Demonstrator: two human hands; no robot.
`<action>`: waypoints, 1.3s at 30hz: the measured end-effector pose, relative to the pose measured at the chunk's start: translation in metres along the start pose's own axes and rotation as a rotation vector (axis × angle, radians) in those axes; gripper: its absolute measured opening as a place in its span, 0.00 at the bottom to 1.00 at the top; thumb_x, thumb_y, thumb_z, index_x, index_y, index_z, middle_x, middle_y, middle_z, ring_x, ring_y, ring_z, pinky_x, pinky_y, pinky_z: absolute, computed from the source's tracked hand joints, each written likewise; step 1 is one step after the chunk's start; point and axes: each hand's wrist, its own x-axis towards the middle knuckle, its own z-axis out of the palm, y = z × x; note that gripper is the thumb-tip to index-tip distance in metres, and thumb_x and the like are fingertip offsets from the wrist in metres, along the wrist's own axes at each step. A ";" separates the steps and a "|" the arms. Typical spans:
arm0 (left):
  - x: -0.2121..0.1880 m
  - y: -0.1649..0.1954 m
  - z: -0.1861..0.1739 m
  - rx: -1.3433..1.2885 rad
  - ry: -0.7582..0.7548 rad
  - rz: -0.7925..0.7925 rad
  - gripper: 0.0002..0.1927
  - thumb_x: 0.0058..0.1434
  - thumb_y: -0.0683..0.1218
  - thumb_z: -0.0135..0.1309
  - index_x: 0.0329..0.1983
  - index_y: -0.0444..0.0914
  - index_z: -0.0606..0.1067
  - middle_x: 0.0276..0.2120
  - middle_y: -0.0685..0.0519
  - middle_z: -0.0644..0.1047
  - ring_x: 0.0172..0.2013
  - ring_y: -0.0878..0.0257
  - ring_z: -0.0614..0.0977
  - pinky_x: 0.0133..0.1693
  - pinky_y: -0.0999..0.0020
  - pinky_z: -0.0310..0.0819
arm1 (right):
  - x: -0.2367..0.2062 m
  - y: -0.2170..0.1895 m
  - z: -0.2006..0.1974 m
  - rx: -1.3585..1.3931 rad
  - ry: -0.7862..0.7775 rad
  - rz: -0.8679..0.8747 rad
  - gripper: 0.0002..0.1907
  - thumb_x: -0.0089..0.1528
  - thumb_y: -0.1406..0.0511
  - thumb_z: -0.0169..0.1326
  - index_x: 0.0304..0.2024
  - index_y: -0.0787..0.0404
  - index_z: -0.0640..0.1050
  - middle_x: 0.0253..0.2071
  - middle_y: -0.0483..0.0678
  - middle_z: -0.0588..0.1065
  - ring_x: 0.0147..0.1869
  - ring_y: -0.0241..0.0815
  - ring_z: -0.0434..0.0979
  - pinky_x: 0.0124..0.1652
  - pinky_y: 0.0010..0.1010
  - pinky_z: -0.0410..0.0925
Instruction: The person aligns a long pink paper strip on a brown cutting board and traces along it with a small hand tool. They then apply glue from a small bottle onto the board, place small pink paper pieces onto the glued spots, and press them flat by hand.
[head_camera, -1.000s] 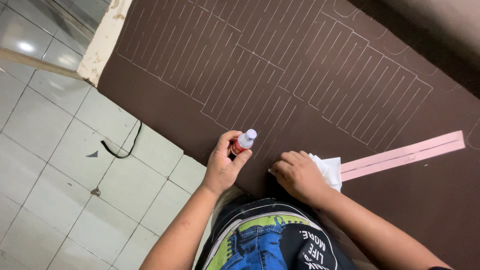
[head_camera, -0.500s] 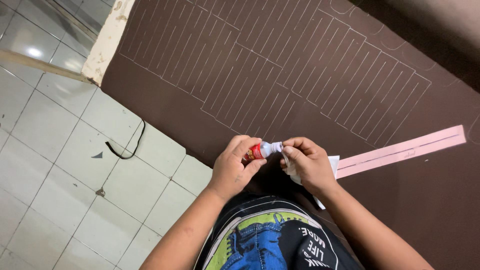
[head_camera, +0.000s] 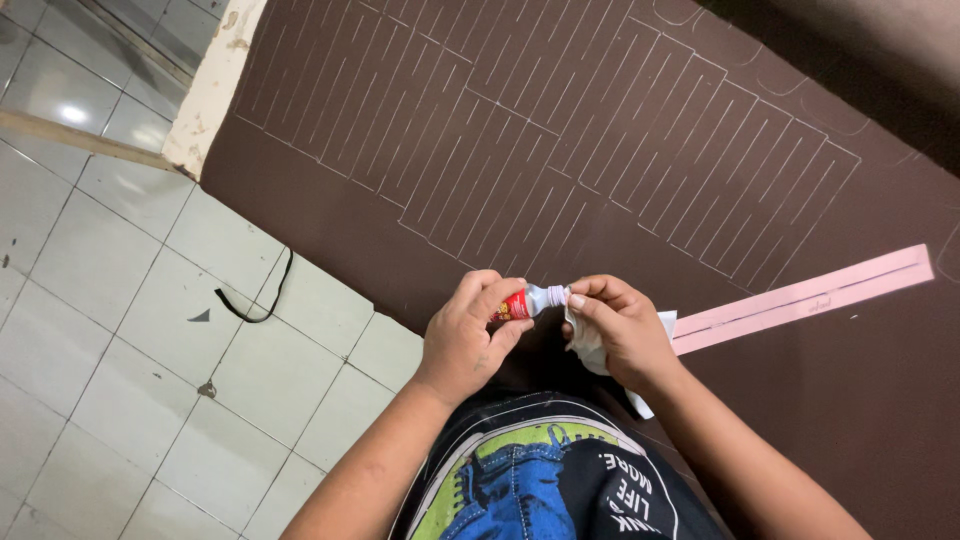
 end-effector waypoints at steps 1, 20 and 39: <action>0.001 0.000 0.000 0.013 0.002 0.009 0.22 0.58 0.49 0.64 0.55 0.44 0.75 0.48 0.52 0.75 0.43 0.53 0.83 0.42 0.60 0.78 | -0.001 0.002 0.001 -0.014 0.017 -0.013 0.09 0.65 0.70 0.57 0.47 0.67 0.77 0.39 0.48 0.78 0.36 0.37 0.80 0.36 0.29 0.75; -0.002 0.009 -0.001 0.317 0.042 0.177 0.21 0.54 0.43 0.66 0.52 0.44 0.77 0.44 0.51 0.74 0.39 0.55 0.82 0.39 0.62 0.78 | -0.016 0.002 0.013 -0.582 0.092 -0.189 0.10 0.64 0.67 0.57 0.46 0.63 0.84 0.33 0.40 0.78 0.34 0.27 0.76 0.34 0.21 0.70; -0.022 -0.079 0.024 -0.508 0.137 -0.207 0.24 0.64 0.44 0.63 0.61 0.37 0.69 0.50 0.49 0.78 0.50 0.64 0.80 0.55 0.68 0.74 | 0.001 -0.003 0.023 -1.619 -0.180 -0.878 0.11 0.56 0.67 0.59 0.42 0.55 0.81 0.36 0.47 0.73 0.43 0.48 0.74 0.41 0.41 0.64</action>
